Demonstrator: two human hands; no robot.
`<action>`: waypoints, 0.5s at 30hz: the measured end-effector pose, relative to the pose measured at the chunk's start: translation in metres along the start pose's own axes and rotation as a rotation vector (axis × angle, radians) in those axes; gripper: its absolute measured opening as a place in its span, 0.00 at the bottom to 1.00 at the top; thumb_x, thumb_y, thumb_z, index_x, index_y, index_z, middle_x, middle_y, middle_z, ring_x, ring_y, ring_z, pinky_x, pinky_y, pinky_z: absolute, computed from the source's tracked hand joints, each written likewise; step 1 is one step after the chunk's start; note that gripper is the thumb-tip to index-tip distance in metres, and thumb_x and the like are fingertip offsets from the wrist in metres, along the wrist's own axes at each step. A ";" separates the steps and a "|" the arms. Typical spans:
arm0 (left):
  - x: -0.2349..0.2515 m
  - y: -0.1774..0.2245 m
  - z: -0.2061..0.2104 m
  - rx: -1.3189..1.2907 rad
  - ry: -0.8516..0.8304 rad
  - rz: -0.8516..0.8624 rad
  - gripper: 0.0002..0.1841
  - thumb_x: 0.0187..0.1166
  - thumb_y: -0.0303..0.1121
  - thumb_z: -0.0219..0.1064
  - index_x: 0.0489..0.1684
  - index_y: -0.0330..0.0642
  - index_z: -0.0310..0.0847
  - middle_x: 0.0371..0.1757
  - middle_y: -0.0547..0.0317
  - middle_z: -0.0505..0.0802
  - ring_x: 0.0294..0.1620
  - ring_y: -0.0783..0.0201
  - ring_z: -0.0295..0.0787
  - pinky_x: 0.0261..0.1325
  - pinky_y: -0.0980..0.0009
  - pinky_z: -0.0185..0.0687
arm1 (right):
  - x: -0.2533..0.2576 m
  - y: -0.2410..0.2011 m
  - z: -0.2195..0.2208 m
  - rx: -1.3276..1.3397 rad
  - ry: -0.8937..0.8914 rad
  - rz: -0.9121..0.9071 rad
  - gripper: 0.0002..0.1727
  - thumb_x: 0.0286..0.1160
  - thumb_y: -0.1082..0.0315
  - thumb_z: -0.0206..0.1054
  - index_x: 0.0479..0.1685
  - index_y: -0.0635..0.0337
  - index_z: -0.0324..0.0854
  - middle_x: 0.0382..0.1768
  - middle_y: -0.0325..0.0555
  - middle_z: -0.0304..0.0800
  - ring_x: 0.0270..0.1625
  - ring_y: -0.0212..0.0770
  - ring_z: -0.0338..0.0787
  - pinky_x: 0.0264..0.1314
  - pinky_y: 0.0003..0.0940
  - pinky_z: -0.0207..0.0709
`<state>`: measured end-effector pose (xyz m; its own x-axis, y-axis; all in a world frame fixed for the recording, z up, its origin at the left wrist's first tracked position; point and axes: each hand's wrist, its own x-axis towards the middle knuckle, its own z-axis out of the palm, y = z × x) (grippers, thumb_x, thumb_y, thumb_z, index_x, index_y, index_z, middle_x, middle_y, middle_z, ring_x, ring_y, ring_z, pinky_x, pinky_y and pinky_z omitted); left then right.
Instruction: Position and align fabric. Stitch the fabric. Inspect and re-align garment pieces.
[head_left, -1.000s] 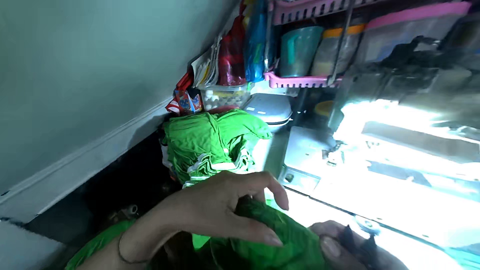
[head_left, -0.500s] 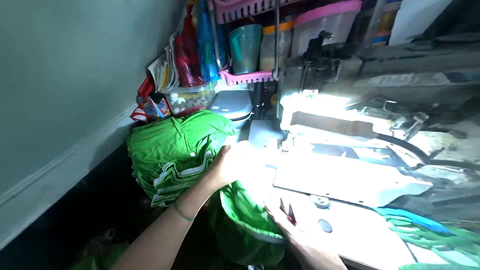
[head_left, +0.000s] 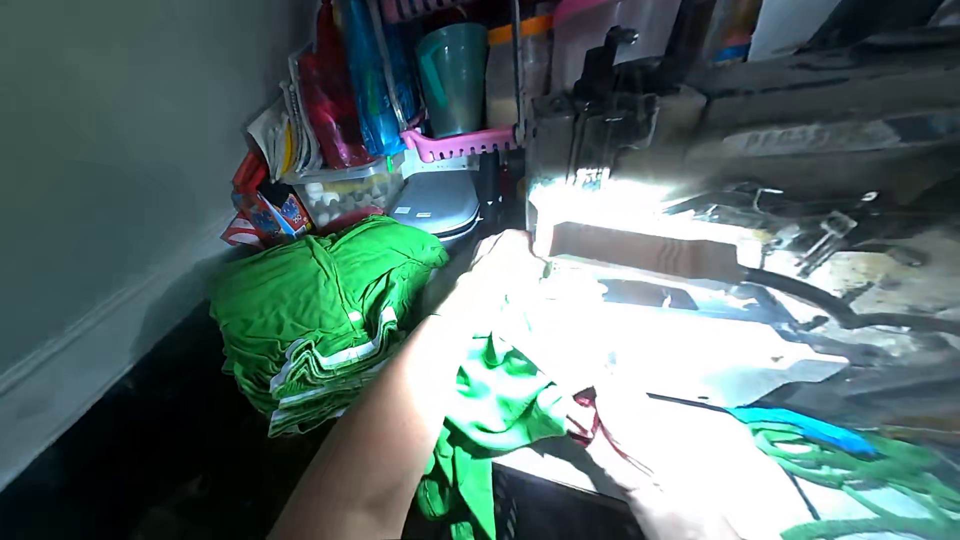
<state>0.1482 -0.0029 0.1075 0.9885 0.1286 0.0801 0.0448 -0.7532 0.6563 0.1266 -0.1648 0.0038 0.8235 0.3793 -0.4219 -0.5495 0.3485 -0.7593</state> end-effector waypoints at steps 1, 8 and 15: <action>0.009 -0.004 -0.001 0.087 0.003 0.049 0.11 0.82 0.28 0.66 0.52 0.28 0.85 0.51 0.36 0.91 0.55 0.45 0.88 0.61 0.48 0.79 | 0.002 0.002 -0.004 -0.030 -0.011 -0.005 0.15 0.95 0.64 0.46 0.36 0.57 0.71 0.12 0.36 0.71 0.09 0.25 0.69 0.12 0.18 0.66; -0.068 -0.072 0.010 0.472 0.249 0.628 0.17 0.74 0.56 0.70 0.33 0.52 0.93 0.46 0.60 0.93 0.60 0.58 0.85 0.71 0.49 0.69 | -0.004 -0.018 -0.038 -0.703 0.112 -0.590 0.13 0.81 0.54 0.68 0.35 0.53 0.83 0.14 0.32 0.75 0.09 0.26 0.65 0.10 0.22 0.61; -0.196 -0.088 -0.093 0.721 0.379 0.511 0.19 0.86 0.51 0.58 0.25 0.57 0.87 0.29 0.73 0.89 0.48 0.65 0.87 0.72 0.44 0.61 | 0.014 -0.032 0.025 -1.218 -0.265 -1.067 0.15 0.83 0.57 0.64 0.58 0.52 0.89 0.46 0.40 0.92 0.46 0.35 0.90 0.49 0.40 0.84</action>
<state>-0.0626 0.0987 0.1038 0.8065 -0.2204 0.5486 -0.1750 -0.9753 -0.1345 0.1523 -0.1490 0.0342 0.6184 0.5964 0.5117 0.7514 -0.2580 -0.6073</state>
